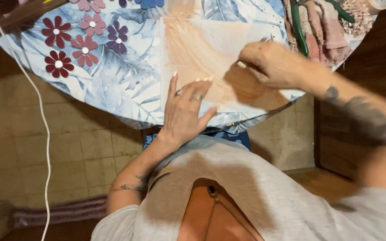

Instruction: Sanding the edges of small decorative mosaic pieces by rubbing them against a sanding sheet on a table.

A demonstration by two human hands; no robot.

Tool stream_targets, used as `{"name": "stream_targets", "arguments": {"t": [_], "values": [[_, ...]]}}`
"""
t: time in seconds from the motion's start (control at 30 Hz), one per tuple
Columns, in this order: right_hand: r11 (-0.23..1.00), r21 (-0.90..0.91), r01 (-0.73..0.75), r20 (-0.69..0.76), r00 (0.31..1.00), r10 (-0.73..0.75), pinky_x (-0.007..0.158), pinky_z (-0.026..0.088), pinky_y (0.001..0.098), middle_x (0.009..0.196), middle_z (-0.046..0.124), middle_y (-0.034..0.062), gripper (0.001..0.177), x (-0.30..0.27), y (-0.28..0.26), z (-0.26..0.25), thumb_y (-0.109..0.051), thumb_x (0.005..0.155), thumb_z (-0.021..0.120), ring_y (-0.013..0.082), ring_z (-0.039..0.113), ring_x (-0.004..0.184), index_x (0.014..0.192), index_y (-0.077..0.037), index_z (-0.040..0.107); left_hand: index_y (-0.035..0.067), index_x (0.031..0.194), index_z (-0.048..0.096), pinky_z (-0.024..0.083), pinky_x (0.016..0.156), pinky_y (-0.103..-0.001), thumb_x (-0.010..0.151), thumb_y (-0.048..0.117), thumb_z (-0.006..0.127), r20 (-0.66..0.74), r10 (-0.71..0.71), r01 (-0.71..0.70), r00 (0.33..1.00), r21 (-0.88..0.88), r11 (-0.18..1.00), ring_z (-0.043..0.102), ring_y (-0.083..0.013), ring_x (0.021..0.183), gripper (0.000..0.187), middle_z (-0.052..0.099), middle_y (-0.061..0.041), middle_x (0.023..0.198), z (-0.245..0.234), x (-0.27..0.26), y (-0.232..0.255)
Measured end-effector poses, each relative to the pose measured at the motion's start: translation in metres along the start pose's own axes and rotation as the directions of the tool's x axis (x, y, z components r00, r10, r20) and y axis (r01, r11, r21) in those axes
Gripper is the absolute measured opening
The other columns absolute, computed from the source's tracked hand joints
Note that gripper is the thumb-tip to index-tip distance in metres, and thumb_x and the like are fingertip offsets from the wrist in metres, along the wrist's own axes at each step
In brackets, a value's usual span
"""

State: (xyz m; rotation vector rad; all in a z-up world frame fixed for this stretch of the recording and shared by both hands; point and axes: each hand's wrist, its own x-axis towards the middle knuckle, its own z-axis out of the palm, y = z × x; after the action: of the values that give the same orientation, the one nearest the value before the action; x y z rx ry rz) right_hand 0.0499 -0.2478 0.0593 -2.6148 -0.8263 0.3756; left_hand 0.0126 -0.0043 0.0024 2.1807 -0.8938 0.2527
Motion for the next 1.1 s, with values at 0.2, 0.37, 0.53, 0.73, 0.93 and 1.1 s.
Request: {"name": "stream_targets", "arguments": {"t": [0.2, 0.37, 0.53, 0.73, 0.93, 1.1], "values": [[0.852, 0.518, 0.078, -0.290, 0.953, 0.090, 0.058, 0.042, 0.0301, 0.060, 0.046, 0.0051, 0.019, 0.003, -0.042, 0.023, -0.013, 0.090, 0.043, 0.0197, 0.051, 0.058, 0.076, -0.006, 0.055, 0.001, 0.116, 0.046, 0.041, 0.088, -0.038, 0.079, 0.006, 0.057, -0.070, -0.105, 0.074, 0.992, -0.354, 0.932, 0.056, -0.0274, 0.098, 0.039, 0.055, -0.012, 0.104, -0.012, 0.027, 0.014], [0.820, 0.562, 0.105, -0.316, 0.944, 0.095, 0.056, 0.041, 0.0278, 0.058, 0.046, 0.0029, 0.021, 0.004, -0.040, 0.033, -0.015, 0.090, 0.045, 0.0156, 0.047, 0.056, 0.072, -0.006, 0.053, 0.009, 0.106, 0.056, 0.047, 0.077, -0.029, 0.076, 0.009, 0.060, -0.089, -0.054, 0.022, 0.995, -0.323, 0.946, 0.059, -0.0200, 0.090, 0.030, 0.058, -0.003, 0.094, 0.001, 0.034, 0.007], [0.778, 0.614, 0.132, -0.326, 0.940, 0.098, 0.052, 0.039, 0.0271, 0.051, 0.041, 0.0052, 0.023, 0.004, -0.044, 0.034, -0.011, 0.090, 0.044, 0.0135, 0.040, 0.050, 0.069, -0.004, 0.050, 0.004, 0.093, 0.060, 0.049, 0.068, -0.027, 0.075, 0.007, 0.060, -0.150, -0.009, -0.036, 0.989, -0.297, 0.954, 0.060, -0.0224, 0.080, 0.018, 0.059, -0.006, 0.080, -0.001, 0.037, 0.011], [0.794, 0.600, 0.094, -0.338, 0.930, 0.145, 0.050, 0.038, 0.0269, 0.051, 0.040, 0.0046, 0.023, 0.003, -0.047, 0.040, -0.015, 0.091, 0.043, 0.0113, 0.040, 0.053, 0.073, -0.003, 0.051, 0.004, 0.091, 0.061, 0.048, 0.067, -0.027, 0.076, 0.008, 0.060, -0.173, 0.004, -0.042, 0.985, -0.218, 0.975, 0.059, -0.0211, 0.080, 0.015, 0.059, -0.006, 0.080, 0.003, 0.031, 0.011], [0.991, 0.119, 0.065, -0.336, 0.942, -0.022, 0.051, 0.042, 0.0370, 0.060, 0.045, 0.0125, 0.019, -0.036, 0.004, 0.072, -0.015, 0.087, 0.045, 0.0319, 0.051, 0.060, 0.072, -0.004, 0.048, 0.005, 0.094, 0.059, 0.039, 0.085, -0.038, 0.076, 0.029, 0.061, -0.010, 0.109, -0.109, 0.994, 0.028, 0.994, 0.055, -0.0252, 0.091, 0.030, 0.056, -0.009, 0.090, -0.004, 0.010, 0.011], [0.923, -0.384, 0.026, -0.261, 0.956, -0.136, 0.048, 0.044, 0.0309, 0.062, 0.046, 0.0035, 0.011, -0.023, -0.002, 0.067, -0.020, 0.076, 0.051, 0.0210, 0.052, 0.061, 0.069, -0.013, 0.049, 0.008, 0.107, 0.058, 0.010, 0.100, -0.052, 0.077, 0.039, 0.057, 0.209, 0.019, -0.047, 0.978, 0.131, 0.990, 0.048, -0.0302, 0.108, 0.043, 0.055, -0.015, 0.110, -0.014, 0.000, 0.012]]}}
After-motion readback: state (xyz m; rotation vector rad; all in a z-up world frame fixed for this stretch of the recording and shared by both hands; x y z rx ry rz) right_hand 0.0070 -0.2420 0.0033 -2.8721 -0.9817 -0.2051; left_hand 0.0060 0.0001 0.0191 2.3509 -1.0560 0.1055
